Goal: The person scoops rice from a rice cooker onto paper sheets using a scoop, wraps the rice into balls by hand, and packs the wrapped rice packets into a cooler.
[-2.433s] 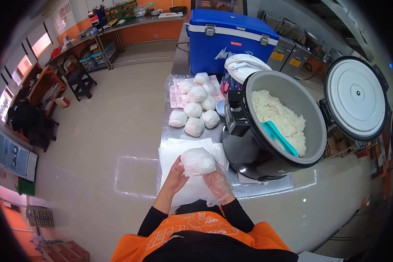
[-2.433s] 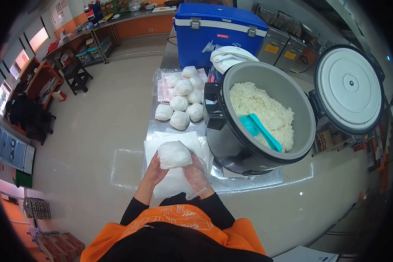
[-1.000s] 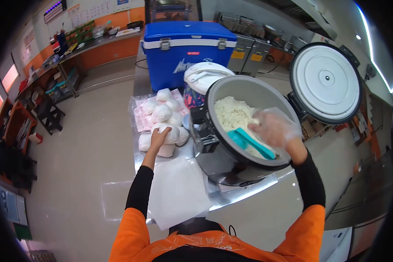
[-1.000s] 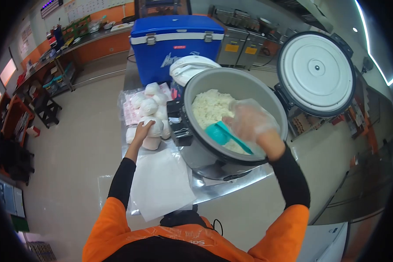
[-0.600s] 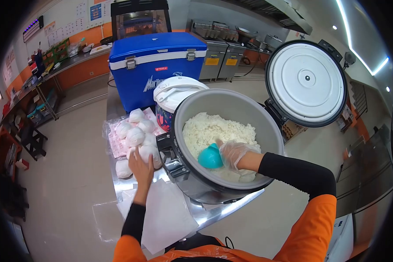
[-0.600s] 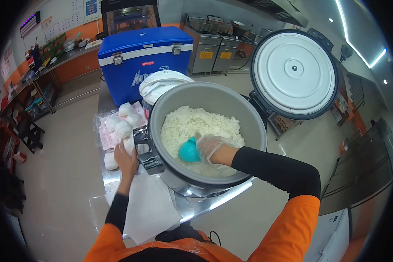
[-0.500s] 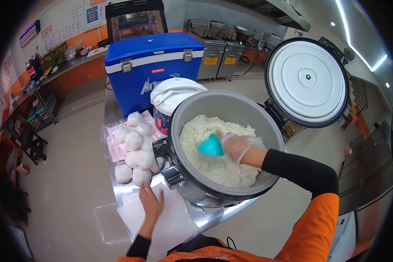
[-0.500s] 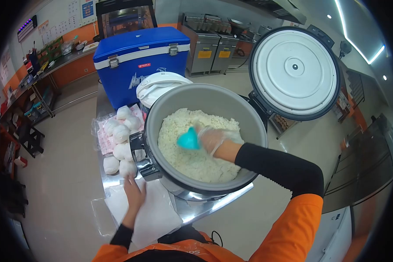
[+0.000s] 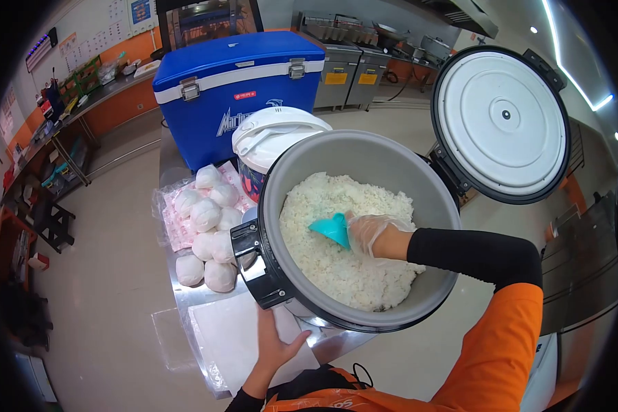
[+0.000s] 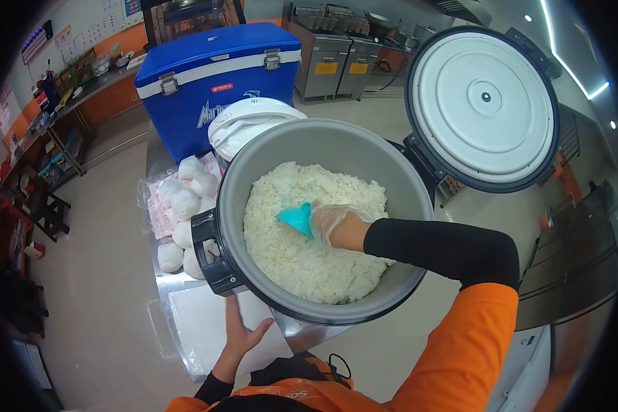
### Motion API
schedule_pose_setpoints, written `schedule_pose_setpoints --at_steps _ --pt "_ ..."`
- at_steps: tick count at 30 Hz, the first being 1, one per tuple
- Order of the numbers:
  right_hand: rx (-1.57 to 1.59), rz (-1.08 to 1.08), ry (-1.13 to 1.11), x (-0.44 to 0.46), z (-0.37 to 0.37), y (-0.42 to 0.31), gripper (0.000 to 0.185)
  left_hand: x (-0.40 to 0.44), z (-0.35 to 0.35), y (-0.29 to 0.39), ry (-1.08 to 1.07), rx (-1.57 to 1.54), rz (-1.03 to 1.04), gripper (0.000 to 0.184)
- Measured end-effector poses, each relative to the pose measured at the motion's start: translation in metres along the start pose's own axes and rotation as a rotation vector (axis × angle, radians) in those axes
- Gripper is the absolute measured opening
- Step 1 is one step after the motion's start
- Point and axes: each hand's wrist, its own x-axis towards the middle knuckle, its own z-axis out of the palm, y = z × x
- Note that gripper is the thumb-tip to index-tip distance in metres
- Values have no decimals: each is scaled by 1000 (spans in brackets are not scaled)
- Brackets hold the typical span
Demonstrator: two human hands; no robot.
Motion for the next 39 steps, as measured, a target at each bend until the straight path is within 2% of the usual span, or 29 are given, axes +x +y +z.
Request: schedule_pose_setpoints --at_steps 1,5,8,11,14,18,21,24,27,30,33,35,37,39 --pt "25 -8 -16 -3 -2 -1 42 10 7 17 48 -37 103 97" --pt "125 14 -105 -20 -23 -15 41 17 19 28 53 18 57 94" --pt "143 -7 -69 -27 -15 -24 37 14 21 24 41 32 30 90" --pt "267 -160 -289 -39 -17 -45 41 13 21 23 38 45 21 87" --pt "343 -14 -215 -45 -27 -59 35 12 21 22 7 25 -57 100" --pt "365 -47 -213 -68 -46 -53 44 15 20 27 12 -24 -51 101" --pt "499 -49 -214 -88 -66 -43 44 14 19 24 12 -25 -30 101" --pt "449 -12 -160 -93 -68 -54 42 14 24 20 46 -56 -3 102" --pt "499 7 -91 -72 -42 -66 29 13 25 22 45 -84 1 102" --pt "91 -364 -209 -53 -49 -72 18 12 25 22 42 -55 4 103" --pt "141 -455 -153 -34 -35 -68 17 10 28 21 64 -46 27 100" --pt "-35 -438 -244 -21 -12 -60 29 11 26 23 56 -13 38 100" --pt "146 -283 -351 -30 -24 -50 37 14 21 25 50 22 57 100" --pt "677 21 -463 -58 -79 -31 38 15 18 28 47 50 80 100"
